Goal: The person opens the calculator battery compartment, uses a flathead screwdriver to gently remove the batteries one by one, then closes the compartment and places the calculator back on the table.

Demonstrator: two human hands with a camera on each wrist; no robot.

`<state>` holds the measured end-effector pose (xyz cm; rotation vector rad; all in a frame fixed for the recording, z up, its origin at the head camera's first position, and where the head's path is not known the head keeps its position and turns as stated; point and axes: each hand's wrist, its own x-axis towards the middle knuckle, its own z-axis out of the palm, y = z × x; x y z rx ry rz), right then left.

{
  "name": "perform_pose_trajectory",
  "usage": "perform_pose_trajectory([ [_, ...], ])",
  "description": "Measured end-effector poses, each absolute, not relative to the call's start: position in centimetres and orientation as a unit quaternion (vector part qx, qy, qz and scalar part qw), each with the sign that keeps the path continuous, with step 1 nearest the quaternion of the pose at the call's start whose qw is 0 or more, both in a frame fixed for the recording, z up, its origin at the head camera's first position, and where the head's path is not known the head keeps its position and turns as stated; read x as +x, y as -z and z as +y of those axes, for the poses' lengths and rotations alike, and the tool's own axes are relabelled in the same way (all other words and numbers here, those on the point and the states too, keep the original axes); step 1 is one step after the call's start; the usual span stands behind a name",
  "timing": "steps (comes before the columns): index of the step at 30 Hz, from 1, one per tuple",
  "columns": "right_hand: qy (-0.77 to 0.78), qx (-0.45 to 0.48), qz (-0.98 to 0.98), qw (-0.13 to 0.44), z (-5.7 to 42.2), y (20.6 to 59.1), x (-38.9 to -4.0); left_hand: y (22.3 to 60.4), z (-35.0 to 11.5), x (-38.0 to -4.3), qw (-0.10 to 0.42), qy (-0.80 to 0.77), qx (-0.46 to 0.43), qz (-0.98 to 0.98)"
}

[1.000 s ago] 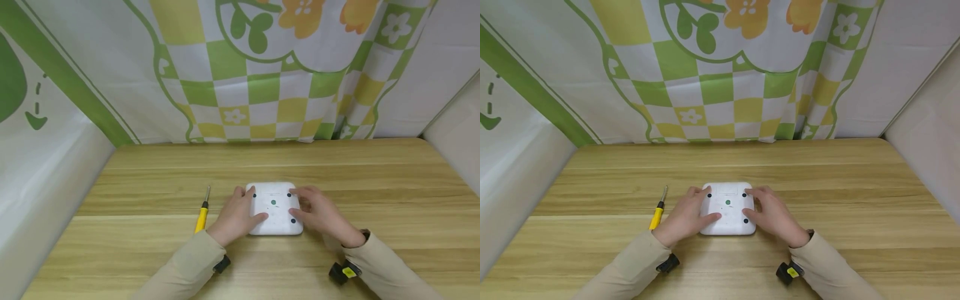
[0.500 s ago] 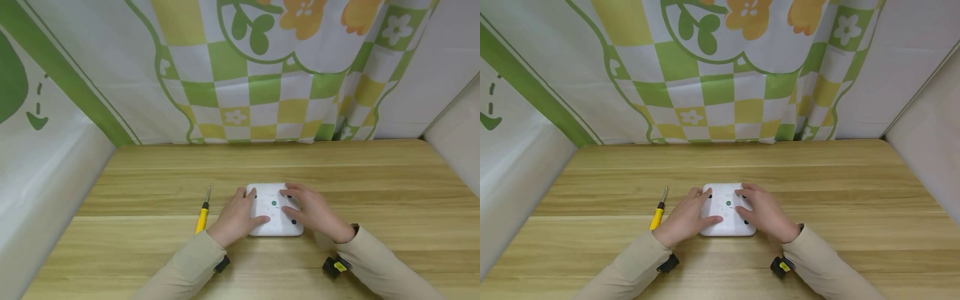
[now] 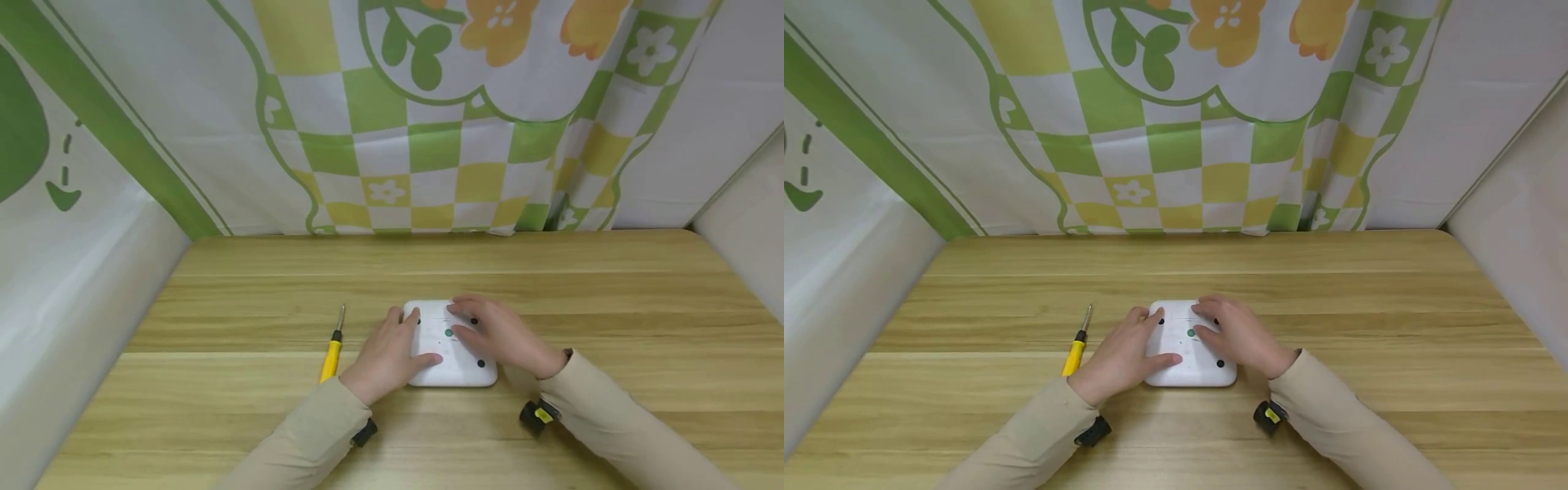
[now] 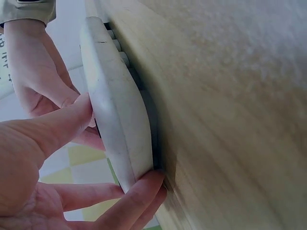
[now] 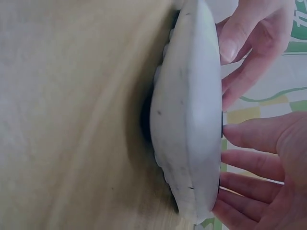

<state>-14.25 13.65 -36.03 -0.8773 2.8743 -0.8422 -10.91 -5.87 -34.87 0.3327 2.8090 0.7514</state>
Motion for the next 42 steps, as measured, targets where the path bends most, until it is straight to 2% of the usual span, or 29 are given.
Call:
perform_pose_trajectory([
  [24,0.206,-0.289,0.935,-0.001,12.7,35.3,-15.7,35.0,-5.8,-10.9,0.124,-0.255,0.106,0.953],
  [33,0.124,-0.362,0.924,0.005,12.5,34.5,-16.4,35.0,-5.8,-11.0,0.125,-0.263,0.105,0.951],
  [42,0.044,-0.421,0.906,-0.018,12.4,34.3,-16.6,34.9,-5.8,-11.0,0.127,-0.269,0.104,0.949],
])
